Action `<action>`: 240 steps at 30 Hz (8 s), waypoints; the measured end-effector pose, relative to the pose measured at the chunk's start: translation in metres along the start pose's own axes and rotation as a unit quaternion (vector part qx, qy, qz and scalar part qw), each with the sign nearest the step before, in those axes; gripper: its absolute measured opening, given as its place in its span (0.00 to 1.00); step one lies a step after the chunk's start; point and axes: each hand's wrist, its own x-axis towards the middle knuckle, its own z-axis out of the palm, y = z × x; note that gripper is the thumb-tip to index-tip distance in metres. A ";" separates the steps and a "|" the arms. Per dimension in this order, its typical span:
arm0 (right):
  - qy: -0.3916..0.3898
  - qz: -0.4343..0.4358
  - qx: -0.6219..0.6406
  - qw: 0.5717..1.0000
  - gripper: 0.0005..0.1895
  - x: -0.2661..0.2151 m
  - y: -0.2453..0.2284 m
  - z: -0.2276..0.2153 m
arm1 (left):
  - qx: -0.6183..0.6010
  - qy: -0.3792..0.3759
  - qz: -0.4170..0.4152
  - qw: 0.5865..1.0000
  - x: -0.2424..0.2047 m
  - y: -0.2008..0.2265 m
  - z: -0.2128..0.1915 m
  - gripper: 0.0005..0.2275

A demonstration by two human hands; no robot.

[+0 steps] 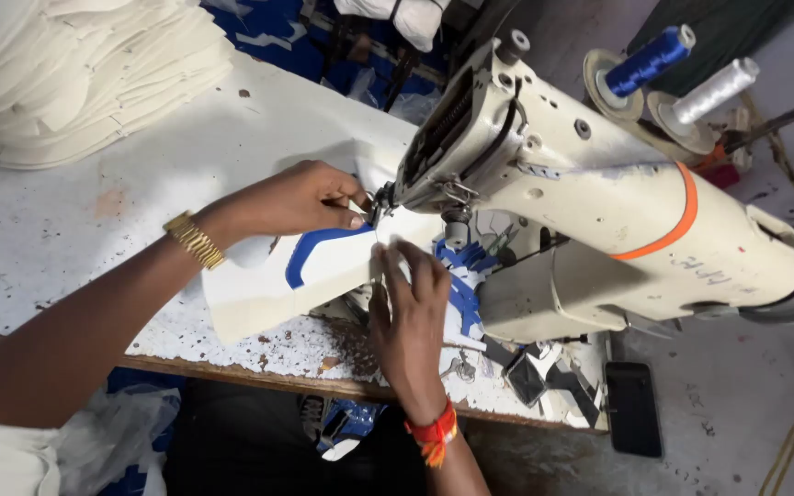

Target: Stitching pieces of shoe upper material together using an industrial sewing machine.

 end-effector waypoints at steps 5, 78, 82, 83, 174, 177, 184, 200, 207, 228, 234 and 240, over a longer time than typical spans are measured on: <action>-0.008 -0.001 0.009 1.000 0.29 0.003 0.006 0.004 | -0.101 0.069 0.056 0.991 -0.007 -0.019 0.026 0.12; -0.073 -0.069 0.009 0.995 0.25 0.029 0.066 0.015 | -0.347 0.304 -0.009 0.887 -0.012 0.019 0.087 0.19; -0.065 -0.047 -0.015 0.997 0.28 0.023 0.053 0.015 | -0.316 0.274 0.034 0.908 -0.001 0.007 0.072 0.19; -0.050 -0.059 0.003 0.997 0.29 0.021 0.047 0.014 | -0.282 0.248 0.012 0.927 -0.001 0.007 0.069 0.18; 0.028 0.095 -0.041 0.994 0.16 -0.111 0.066 0.077 | 0.241 0.470 -0.145 0.837 -0.149 -0.118 -0.206 0.22; 0.005 0.115 -0.028 0.993 0.18 -0.111 0.062 0.072 | 0.360 0.511 0.037 0.780 -0.148 -0.179 -0.231 0.07; 0.028 0.040 -0.065 0.997 0.20 -0.120 0.021 0.069 | 0.542 0.578 0.050 0.608 -0.199 -0.052 -0.158 0.06; -0.243 0.340 0.580 0.699 0.20 -0.056 -0.056 0.126 | -0.071 0.590 -0.111 0.797 -0.249 -0.088 0.177 0.19; -0.240 0.211 0.585 0.745 0.17 -0.069 -0.025 0.114 | -0.352 0.408 -0.258 0.802 -0.243 -0.130 0.178 0.13; -0.027 0.202 -0.146 0.968 0.19 -0.065 0.171 0.049 | -0.470 0.446 -0.269 0.713 -0.206 -0.082 0.168 0.16; 0.006 0.221 -0.124 0.967 0.15 -0.063 0.163 0.035 | -0.466 0.442 -0.212 0.737 -0.209 -0.083 0.171 0.16; 0.114 0.387 0.323 0.856 0.05 -0.104 0.168 -0.003 | -0.409 0.446 -0.279 0.746 -0.205 -0.082 0.167 0.16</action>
